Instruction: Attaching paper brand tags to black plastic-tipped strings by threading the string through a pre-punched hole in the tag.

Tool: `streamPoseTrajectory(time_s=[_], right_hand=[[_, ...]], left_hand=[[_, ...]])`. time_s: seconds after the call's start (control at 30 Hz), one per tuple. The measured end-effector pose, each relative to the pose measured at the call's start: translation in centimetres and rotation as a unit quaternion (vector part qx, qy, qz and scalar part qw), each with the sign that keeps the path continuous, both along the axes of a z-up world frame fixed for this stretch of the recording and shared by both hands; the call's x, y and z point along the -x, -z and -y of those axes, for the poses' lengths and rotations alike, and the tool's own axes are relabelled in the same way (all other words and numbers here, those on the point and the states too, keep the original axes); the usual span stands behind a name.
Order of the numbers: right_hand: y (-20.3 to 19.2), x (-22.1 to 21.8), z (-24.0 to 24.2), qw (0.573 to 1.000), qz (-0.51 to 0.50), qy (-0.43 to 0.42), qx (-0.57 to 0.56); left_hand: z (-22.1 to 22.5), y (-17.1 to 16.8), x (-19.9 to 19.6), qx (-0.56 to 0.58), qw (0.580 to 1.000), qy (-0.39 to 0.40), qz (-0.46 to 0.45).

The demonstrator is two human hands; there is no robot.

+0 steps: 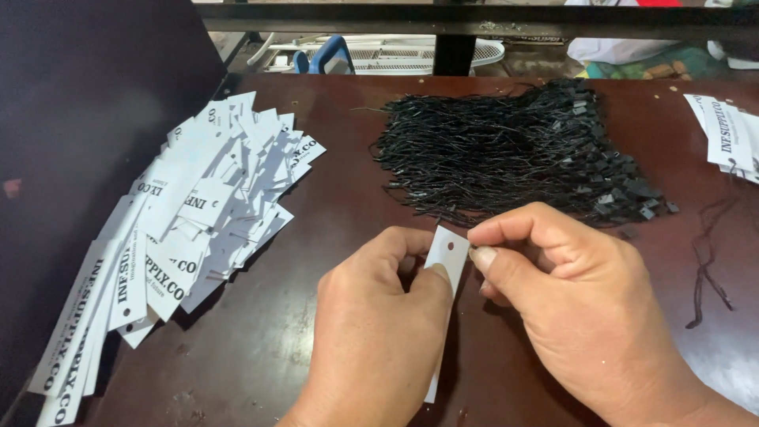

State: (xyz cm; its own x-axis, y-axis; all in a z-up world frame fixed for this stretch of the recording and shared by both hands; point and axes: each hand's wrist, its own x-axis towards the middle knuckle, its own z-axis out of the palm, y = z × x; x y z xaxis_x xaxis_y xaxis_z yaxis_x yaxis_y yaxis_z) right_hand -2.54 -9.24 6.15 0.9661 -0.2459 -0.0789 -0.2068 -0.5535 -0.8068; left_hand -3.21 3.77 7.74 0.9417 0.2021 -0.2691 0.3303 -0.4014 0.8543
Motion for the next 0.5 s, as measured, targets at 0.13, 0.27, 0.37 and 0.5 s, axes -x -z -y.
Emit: streamPoseTrajectory(time_s=[0.13, 0.27, 0.37, 0.5], right_hand=[[0.01, -0.02, 0.18, 1.0, -0.017, 0.013, 0.007], [0.0, -0.05, 0.17, 0.999, -0.035, 0.023, 0.015], [-0.15, -0.08, 0.06, 0.998, -0.045, 0.028, 0.022], [-0.42, -0.04, 0.07, 0.996, -0.061, 0.028, 0.06]], left_hand=[[0.5, -0.02, 0.05, 0.032, 0.999, 0.0, -0.021], [0.83, -0.06, 0.18, 0.065, 0.997, -0.005, -0.042], [0.97, -0.2, 0.32, 0.09, 0.994, -0.01, -0.055], [1.07, -0.15, 0.41, 0.093, 0.994, 0.003, -0.053]])
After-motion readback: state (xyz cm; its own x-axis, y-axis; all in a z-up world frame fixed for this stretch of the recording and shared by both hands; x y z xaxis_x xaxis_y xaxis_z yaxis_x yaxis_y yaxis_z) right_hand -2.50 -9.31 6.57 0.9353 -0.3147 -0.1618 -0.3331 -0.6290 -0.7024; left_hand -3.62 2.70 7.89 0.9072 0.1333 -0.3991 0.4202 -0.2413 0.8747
